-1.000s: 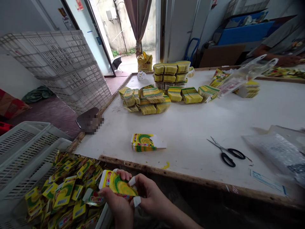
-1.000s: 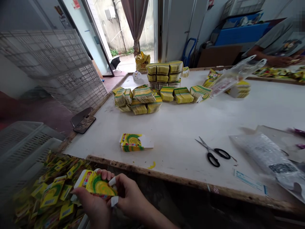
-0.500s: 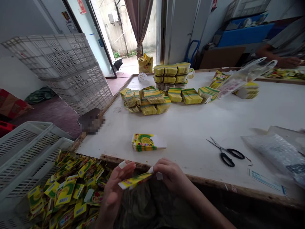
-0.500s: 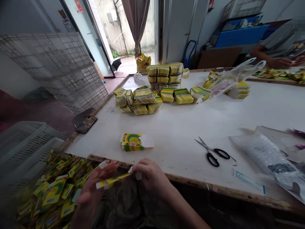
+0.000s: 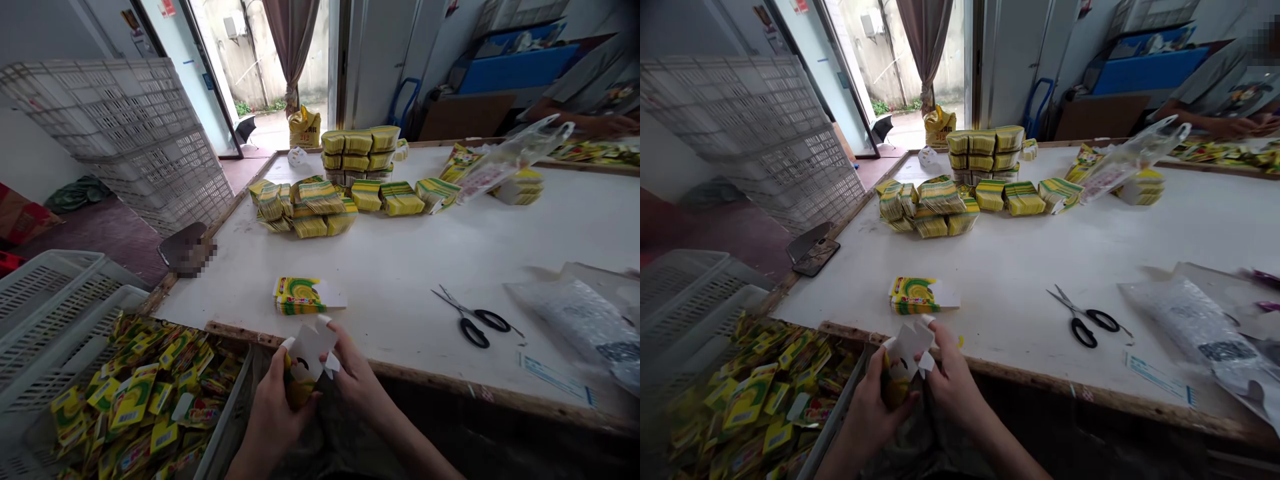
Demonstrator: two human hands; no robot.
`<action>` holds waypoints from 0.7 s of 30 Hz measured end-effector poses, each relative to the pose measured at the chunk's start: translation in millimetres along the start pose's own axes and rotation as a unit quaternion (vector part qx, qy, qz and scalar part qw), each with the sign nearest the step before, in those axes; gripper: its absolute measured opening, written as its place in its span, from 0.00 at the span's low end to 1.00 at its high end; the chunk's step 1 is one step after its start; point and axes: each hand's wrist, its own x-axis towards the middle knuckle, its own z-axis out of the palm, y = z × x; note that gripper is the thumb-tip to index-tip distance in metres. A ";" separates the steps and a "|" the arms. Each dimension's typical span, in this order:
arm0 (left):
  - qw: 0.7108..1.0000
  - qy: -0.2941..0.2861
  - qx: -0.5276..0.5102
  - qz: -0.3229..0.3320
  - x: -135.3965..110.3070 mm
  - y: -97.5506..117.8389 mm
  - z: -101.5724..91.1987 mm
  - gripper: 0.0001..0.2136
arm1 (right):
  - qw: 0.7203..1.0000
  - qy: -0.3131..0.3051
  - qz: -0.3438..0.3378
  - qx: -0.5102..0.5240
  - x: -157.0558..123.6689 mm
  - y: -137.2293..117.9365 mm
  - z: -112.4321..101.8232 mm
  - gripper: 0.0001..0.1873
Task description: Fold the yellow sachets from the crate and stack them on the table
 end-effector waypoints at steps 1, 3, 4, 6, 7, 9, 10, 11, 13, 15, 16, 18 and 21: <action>1.000 0.006 0.007 0.013 -1.5 0.4 2.2 0.34 | 0.997 -0.040 0.043 0.057 1.6 0.5 2.3 0.21; 0.999 -0.007 0.012 0.041 -3.7 1.9 6.8 0.35 | 0.978 -0.100 0.102 0.151 4.3 -1.0 7.0 0.19; 0.998 -0.016 0.012 0.056 -4.4 2.6 9.0 0.36 | 0.969 -0.115 0.119 0.181 5.2 -2.3 8.9 0.18; 0.997 -0.013 0.012 0.077 -5.3 3.0 12.7 0.37 | 0.959 -0.124 0.138 0.214 6.3 -4.3 11.3 0.17; 0.997 -0.002 0.011 0.082 -5.5 2.9 14.0 0.36 | 0.958 -0.120 0.142 0.220 6.6 -4.3 11.7 0.17; 0.996 0.024 0.007 0.090 -5.3 2.7 14.9 0.34 | 0.958 -0.109 0.152 0.217 7.2 -2.3 11.7 0.17; 0.995 0.031 0.003 0.095 -5.0 3.0 14.7 0.32 | 0.959 -0.103 0.155 0.212 7.4 -0.6 11.4 0.17; 0.994 0.034 0.000 0.102 -4.4 3.5 14.0 0.31 | 0.961 -0.103 0.154 0.205 7.5 1.1 11.2 0.17; 0.994 0.025 0.001 0.105 -3.0 5.1 11.9 0.29 | 0.967 -0.105 0.137 0.186 6.7 3.4 11.1 0.18; 0.996 -0.005 0.002 0.090 -1.3 7.2 9.4 0.28 | 0.978 -0.104 0.100 0.149 3.8 2.5 11.5 0.19; 0.997 -0.025 -0.002 0.078 -0.5 8.2 8.4 0.28 | 0.984 -0.104 0.081 0.123 1.4 0.7 11.8 0.21; 0.996 -0.061 -0.025 0.055 0.9 10.2 7.0 0.29 | 0.991 -0.113 0.043 0.060 -4.8 -4.4 12.6 0.27; 0.995 -0.077 -0.058 0.037 2.2 13.1 7.0 0.30 | 0.989 -0.139 -0.024 -0.032 -13.0 -9.6 13.9 0.35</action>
